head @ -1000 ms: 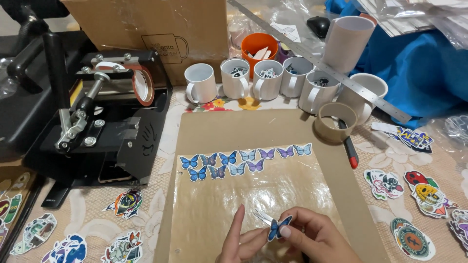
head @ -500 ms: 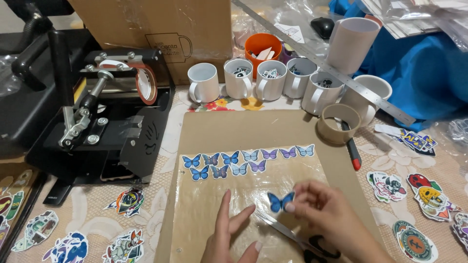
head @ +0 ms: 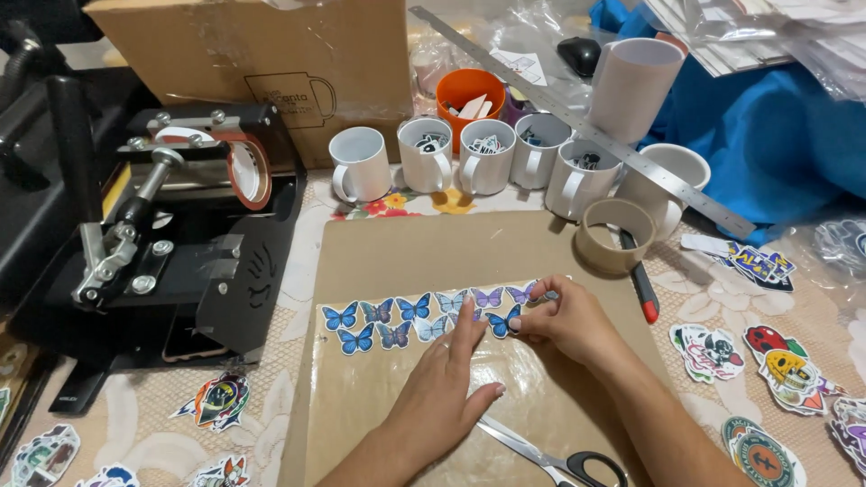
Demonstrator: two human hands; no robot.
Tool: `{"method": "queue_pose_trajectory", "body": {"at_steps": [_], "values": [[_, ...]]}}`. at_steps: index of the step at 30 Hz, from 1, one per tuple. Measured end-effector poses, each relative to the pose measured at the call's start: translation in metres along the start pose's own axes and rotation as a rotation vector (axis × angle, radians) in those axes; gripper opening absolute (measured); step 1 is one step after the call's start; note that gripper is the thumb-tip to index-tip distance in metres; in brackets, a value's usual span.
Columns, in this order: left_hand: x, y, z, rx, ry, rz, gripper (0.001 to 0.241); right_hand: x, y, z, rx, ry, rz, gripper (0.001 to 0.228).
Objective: Peeling butterfly-shaped stickers and placing them in an aligned row on a strip of tape.
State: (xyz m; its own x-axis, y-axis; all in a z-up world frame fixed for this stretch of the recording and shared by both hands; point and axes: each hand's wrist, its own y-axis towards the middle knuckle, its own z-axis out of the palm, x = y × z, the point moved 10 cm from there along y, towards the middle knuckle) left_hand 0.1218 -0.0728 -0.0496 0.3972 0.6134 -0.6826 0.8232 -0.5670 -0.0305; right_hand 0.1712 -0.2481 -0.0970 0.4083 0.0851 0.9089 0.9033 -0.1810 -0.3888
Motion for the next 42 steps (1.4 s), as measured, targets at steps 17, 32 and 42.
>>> {"method": "queue_pose_trajectory", "body": {"at_steps": [17,32,42], "values": [[0.003,0.007,0.019,-0.023,0.159,0.164,0.103,0.028,-0.014,0.003,-0.143,-0.443,-0.013,0.041],[0.000,0.004,0.015,-0.005,0.154,0.116,0.098,0.028,-0.008,0.006,-0.171,-0.862,-0.106,0.036],[0.000,-0.021,-0.044,-0.565,-0.129,0.355,0.025,0.028,-0.016,0.008,-0.175,-0.907,-0.118,0.018]]}}
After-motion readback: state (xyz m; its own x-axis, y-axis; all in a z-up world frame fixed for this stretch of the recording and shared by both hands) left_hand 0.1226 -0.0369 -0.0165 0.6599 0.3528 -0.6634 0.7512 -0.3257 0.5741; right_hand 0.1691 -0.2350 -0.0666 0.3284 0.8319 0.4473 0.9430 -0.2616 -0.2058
